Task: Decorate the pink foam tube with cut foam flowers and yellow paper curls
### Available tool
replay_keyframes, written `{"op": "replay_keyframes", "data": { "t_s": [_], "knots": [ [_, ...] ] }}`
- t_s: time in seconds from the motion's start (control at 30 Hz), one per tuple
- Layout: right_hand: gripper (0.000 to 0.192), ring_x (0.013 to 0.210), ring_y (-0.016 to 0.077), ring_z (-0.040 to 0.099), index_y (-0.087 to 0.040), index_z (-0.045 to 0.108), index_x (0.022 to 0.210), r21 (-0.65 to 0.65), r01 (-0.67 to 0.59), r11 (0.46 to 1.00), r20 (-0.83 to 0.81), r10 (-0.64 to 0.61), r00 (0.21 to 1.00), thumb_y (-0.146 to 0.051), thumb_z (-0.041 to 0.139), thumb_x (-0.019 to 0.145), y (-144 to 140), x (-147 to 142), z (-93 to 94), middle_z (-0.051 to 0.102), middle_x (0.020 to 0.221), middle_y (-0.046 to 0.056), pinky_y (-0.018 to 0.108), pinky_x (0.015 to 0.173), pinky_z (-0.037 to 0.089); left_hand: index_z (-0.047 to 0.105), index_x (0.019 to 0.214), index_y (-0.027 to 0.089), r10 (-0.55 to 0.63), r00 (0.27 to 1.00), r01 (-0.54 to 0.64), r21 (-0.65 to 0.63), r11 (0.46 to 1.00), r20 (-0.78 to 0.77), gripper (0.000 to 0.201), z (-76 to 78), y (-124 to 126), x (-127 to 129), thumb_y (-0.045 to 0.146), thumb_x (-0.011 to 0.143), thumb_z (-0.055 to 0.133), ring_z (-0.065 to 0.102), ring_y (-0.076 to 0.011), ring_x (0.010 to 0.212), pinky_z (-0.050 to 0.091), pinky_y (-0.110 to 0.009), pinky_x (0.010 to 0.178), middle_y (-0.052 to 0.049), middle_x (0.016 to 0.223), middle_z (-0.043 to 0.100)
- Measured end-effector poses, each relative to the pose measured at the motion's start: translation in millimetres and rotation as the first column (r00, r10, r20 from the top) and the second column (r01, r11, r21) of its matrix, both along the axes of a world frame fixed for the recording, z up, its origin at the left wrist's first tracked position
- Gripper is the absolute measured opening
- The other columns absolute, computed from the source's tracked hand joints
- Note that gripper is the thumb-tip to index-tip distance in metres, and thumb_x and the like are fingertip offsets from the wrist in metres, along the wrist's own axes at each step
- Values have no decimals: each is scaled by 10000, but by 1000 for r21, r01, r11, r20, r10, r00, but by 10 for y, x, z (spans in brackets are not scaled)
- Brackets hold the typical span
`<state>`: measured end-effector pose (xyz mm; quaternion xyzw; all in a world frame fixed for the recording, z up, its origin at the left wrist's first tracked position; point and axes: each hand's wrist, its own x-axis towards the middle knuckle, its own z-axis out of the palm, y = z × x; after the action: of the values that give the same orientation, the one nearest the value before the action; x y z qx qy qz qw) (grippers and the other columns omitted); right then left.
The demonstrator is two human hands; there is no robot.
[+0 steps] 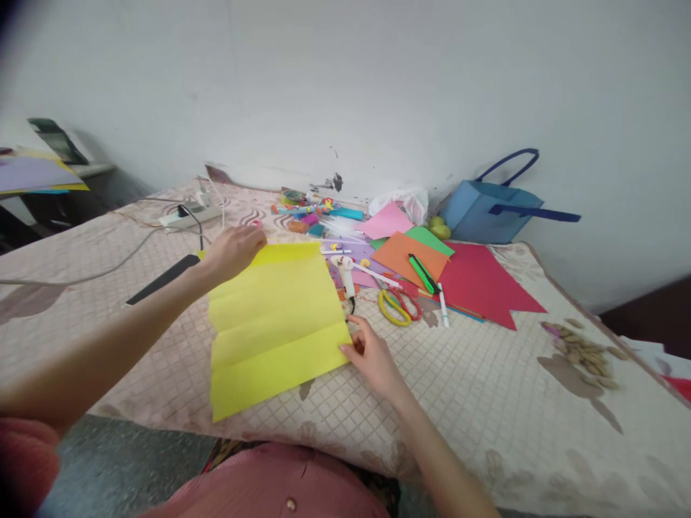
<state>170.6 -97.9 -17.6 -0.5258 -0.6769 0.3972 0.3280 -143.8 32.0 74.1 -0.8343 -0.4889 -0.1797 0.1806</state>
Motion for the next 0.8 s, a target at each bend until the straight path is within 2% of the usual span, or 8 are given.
{"op": "replay_keyframes", "data": {
  "t_s": [0.13, 0.27, 0.37, 0.5, 0.57, 0.67, 0.73, 0.8],
  "knots": [
    [380, 617, 132, 547, -220, 520, 1132, 16, -8, 1000, 87, 7, 996, -288, 583, 764, -1, -38, -48, 566, 742, -19, 261, 585, 443, 584, 828, 150, -133, 982, 119, -111, 987, -133, 212, -289, -186, 11, 158, 873, 376, 560, -196, 778, 387, -316, 716, -84, 823, 616],
    [385, 627, 130, 561, -210, 518, 1127, 64, 0, 998, 132, -8, 991, -272, 593, 754, -28, -26, -63, 587, 801, -3, 269, 606, 467, 593, 858, 159, -155, 986, 131, -270, 954, -68, 182, -512, -342, -57, 188, 861, 413, 577, -192, 803, 392, -304, 724, -77, 866, 634],
    [324, 657, 141, 565, -204, 544, 1086, 118, -7, 993, 157, -12, 988, -265, 578, 769, -53, -39, -38, 590, 839, 18, 277, 607, 476, 600, 879, 173, -130, 991, 125, -391, 912, 16, 179, -556, -397, -112, 280, 851, 458, 587, -193, 821, 398, -288, 709, -69, 914, 641],
    [218, 785, 178, 566, -220, 575, 1016, 260, -70, 963, 200, 17, 980, -235, 556, 799, -60, -137, 35, 588, 904, 46, 313, 682, 483, 617, 873, 182, -118, 987, 156, -503, 850, 106, 332, -555, -437, -132, 465, 845, 445, 591, -200, 839, 413, -286, 716, -74, 953, 631],
    [211, 901, 204, 551, -231, 576, 1011, 311, -150, 939, 237, 76, 968, -215, 563, 801, -40, -214, 58, 578, 963, 55, 354, 770, 472, 612, 907, 172, -76, 986, 140, -492, 859, 149, 344, -578, -431, -132, 455, 857, 424, 586, -209, 872, 418, -300, 750, -90, 1003, 617],
    [252, 1036, 227, 494, -232, 566, 1034, 340, -266, 902, 305, 162, 939, -169, 582, 790, 20, -327, 49, 555, 1053, 63, 410, 895, 418, 585, 1019, 151, 46, 986, 30, -440, 897, 161, 310, -650, -352, -149, 364, 805, 516, 554, -258, 980, 411, -338, 793, -127, 1098, 584],
    [270, 1046, 229, 476, -224, 563, 1035, 336, -302, 892, 345, 181, 921, -138, 589, 780, 68, -383, 25, 551, 1056, 66, 420, 909, 404, 596, 1001, 141, 75, 986, 1, -456, 890, 148, 314, -700, -260, -170, 321, 744, 577, 560, -266, 960, 415, -336, 774, -125, 1032, 612],
    [249, 981, 217, 491, -212, 568, 994, 318, -305, 898, 368, 179, 912, -112, 594, 767, 108, -418, 7, 558, 990, 58, 402, 860, 425, 624, 881, 148, 74, 987, 6, -497, 868, 142, 236, -732, -163, -187, 303, 705, 600, 588, -234, 840, 422, -300, 705, -88, 874, 646]
  ]
}}
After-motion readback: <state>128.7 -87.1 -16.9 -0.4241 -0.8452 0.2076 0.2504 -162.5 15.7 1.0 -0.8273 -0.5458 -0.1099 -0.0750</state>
